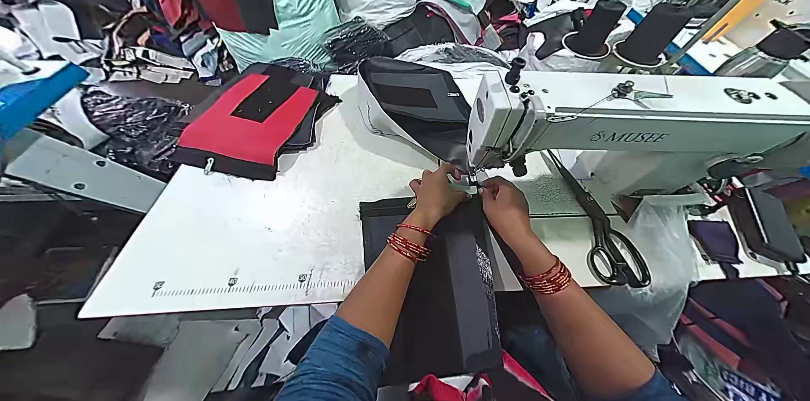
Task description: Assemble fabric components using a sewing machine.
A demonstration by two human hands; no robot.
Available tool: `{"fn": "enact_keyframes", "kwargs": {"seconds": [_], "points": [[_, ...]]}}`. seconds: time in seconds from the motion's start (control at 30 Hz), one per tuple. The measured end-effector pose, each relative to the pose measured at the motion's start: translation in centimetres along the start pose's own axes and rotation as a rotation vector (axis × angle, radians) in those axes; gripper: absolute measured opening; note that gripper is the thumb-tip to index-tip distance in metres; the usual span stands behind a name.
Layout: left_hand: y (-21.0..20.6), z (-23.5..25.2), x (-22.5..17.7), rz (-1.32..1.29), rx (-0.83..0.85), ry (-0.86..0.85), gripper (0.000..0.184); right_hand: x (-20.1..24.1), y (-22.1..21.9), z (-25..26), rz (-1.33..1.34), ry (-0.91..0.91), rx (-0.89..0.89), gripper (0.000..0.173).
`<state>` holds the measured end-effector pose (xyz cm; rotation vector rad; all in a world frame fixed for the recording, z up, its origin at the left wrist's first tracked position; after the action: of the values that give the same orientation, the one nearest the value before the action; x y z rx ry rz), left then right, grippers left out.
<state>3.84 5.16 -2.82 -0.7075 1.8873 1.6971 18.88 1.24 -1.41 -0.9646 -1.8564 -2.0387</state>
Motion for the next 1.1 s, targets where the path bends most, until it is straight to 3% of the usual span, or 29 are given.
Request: {"fn": "enact_keyframes", "kwargs": {"seconds": [0.53,1.1], "points": [[0.2,-0.5,-0.7,-0.029,0.000,-0.023,0.043,-2.3,0.1,-1.3,0.281,0.022,0.084,0.024],[0.5,-0.1,-1.4,-0.038,-0.054,-0.003,0.041,-2.9,0.0,-1.7,0.376,0.067,0.082,0.024]]}}
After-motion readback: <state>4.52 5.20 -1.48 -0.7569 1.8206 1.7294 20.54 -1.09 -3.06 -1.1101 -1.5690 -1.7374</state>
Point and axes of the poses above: each hand's wrist, its own z-axis towards the middle knuckle, its own y-axis out of the back of the hand, x = y × z, the point moved 5 cm from there along z, towards the middle knuckle, and after that the axes turned 12 degrees about -x, right-handed, at the moved point
